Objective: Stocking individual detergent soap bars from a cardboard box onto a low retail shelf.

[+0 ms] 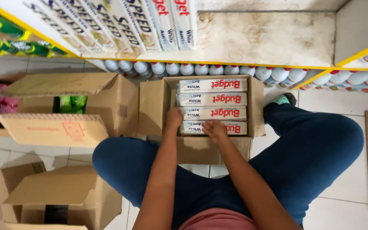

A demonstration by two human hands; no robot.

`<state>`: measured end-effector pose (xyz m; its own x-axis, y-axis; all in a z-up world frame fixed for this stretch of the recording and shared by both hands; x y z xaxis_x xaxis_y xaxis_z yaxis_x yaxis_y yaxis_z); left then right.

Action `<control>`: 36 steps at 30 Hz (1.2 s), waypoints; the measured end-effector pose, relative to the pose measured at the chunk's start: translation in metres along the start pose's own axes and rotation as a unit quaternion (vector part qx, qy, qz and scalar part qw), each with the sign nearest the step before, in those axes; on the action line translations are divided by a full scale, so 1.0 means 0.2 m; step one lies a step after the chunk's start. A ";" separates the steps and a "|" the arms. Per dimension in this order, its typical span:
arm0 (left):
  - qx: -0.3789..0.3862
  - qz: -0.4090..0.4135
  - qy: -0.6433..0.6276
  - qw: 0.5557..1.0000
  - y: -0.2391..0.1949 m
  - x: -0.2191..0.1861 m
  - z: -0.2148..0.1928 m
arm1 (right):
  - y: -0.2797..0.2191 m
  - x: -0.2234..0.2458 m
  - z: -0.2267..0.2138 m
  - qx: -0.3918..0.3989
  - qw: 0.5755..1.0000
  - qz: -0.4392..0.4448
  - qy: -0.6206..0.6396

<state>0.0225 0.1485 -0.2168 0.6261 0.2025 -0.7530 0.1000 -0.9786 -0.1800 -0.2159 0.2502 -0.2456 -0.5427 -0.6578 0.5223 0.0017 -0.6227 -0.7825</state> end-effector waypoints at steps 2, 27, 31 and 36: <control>-0.015 0.005 -0.010 1.000 0.02 0.03 0.03 | 0.05 -0.02 0.00 0.006 1.000 -0.002 0.006; 0.135 -0.048 -0.125 0.982 0.09 -0.24 -0.13 | -0.01 0.01 0.04 -0.005 0.999 0.018 0.036; 0.246 -0.013 -0.048 0.968 0.07 -0.27 -0.17 | -0.13 0.02 0.08 -0.029 0.999 0.024 -0.004; 0.331 -0.045 0.059 0.941 0.03 -0.18 -0.27 | -0.22 -0.04 0.16 0.019 0.997 -0.009 -0.074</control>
<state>0.0424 0.1343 -0.1569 0.7238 0.2388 -0.6474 -0.3232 -0.7116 -0.6238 -0.1847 0.2695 -0.2051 -0.4128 -0.6998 0.5830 0.0269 -0.6492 -0.7602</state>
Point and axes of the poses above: each hand's wrist, its own y-axis towards the middle knuckle, its own z-axis out of the palm, x = y × z, the point moved 5 cm from there along y, towards the middle knuckle, and after that the axes turned 11 degrees about -y, right-handed, at the moved point
